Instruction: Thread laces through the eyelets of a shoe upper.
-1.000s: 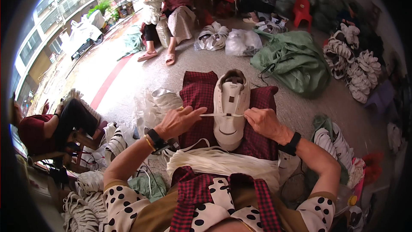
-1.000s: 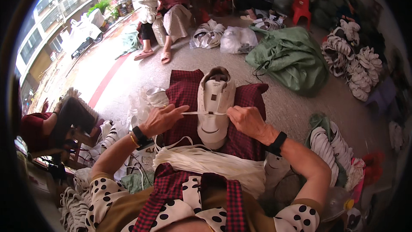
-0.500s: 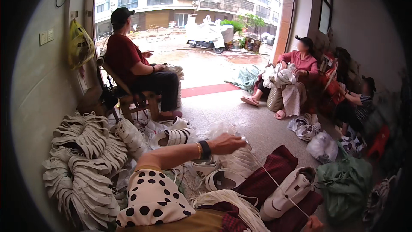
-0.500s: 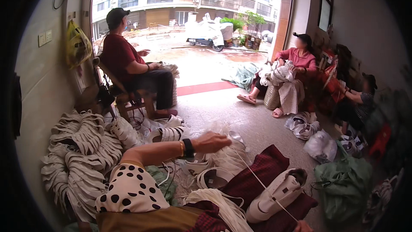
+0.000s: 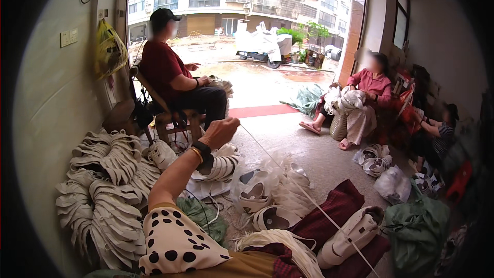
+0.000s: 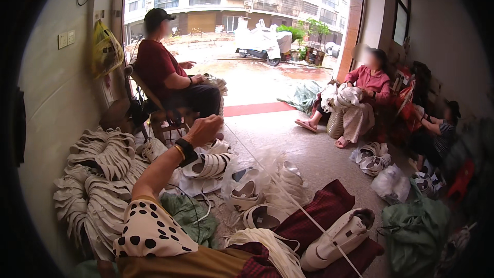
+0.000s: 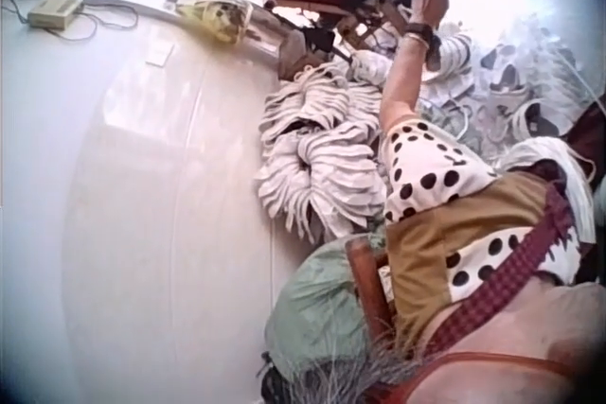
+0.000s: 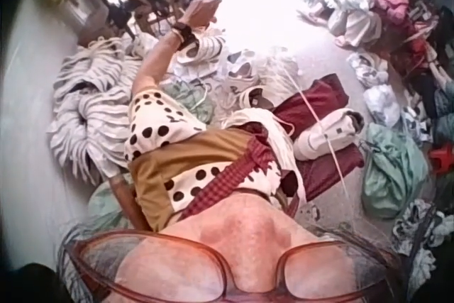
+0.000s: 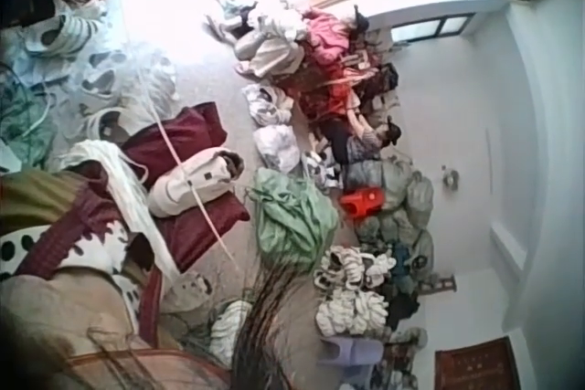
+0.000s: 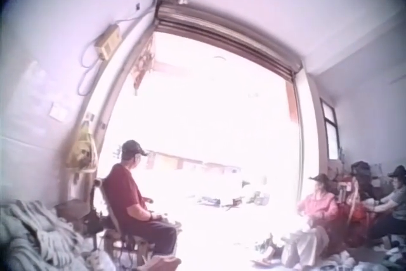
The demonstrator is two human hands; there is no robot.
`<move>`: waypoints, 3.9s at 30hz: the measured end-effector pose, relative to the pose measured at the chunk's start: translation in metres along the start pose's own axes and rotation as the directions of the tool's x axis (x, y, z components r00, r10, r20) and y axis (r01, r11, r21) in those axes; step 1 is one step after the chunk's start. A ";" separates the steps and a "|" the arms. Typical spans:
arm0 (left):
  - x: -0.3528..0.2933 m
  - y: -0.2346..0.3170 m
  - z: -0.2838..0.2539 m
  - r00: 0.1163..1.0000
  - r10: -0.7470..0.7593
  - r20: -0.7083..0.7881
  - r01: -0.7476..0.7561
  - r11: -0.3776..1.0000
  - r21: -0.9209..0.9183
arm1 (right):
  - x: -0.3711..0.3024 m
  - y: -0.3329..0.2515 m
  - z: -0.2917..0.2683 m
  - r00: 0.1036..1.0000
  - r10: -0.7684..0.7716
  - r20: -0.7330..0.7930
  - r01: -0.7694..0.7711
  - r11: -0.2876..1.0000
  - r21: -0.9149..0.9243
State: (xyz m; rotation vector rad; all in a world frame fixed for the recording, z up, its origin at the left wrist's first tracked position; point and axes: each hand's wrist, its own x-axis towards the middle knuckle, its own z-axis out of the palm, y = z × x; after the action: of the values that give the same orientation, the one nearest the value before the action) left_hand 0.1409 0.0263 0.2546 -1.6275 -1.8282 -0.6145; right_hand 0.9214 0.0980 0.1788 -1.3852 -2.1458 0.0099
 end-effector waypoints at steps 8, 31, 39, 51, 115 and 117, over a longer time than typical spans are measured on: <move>-0.030 -0.029 -0.014 0.981 -0.185 0.063 0.186 0.983 -0.007 | 0.021 -0.003 0.027 0.998 0.008 -0.059 -0.003 0.996 0.086; 0.048 0.268 0.066 0.989 -0.140 -0.053 -0.025 0.195 -0.980 | -0.026 0.030 0.028 0.693 0.367 -0.620 -0.123 0.909 0.399; 0.021 0.407 0.119 0.960 0.274 0.065 0.092 -0.084 -0.992 | 0.097 -0.065 0.091 0.931 0.341 -0.128 -0.003 0.358 0.934; -0.012 0.383 0.133 0.906 0.389 0.169 0.224 -0.100 -0.969 | 0.075 -0.113 0.090 0.976 0.186 0.110 -0.209 0.680 0.703; -0.017 0.378 0.081 0.729 0.407 0.550 0.538 0.156 -0.829 | 0.047 -0.125 0.084 0.976 0.178 0.121 -0.213 0.716 0.664; -0.019 0.375 0.091 0.780 0.394 0.485 0.453 0.179 -0.873 | 0.050 -0.126 0.086 0.961 0.225 0.160 -0.270 0.642 0.717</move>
State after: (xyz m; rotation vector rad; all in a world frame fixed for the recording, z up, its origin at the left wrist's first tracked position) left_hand 0.5011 0.1277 0.1573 -3.0019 -1.9490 -1.7840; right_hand 0.7619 0.1070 0.1692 -1.1488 -1.6446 0.9391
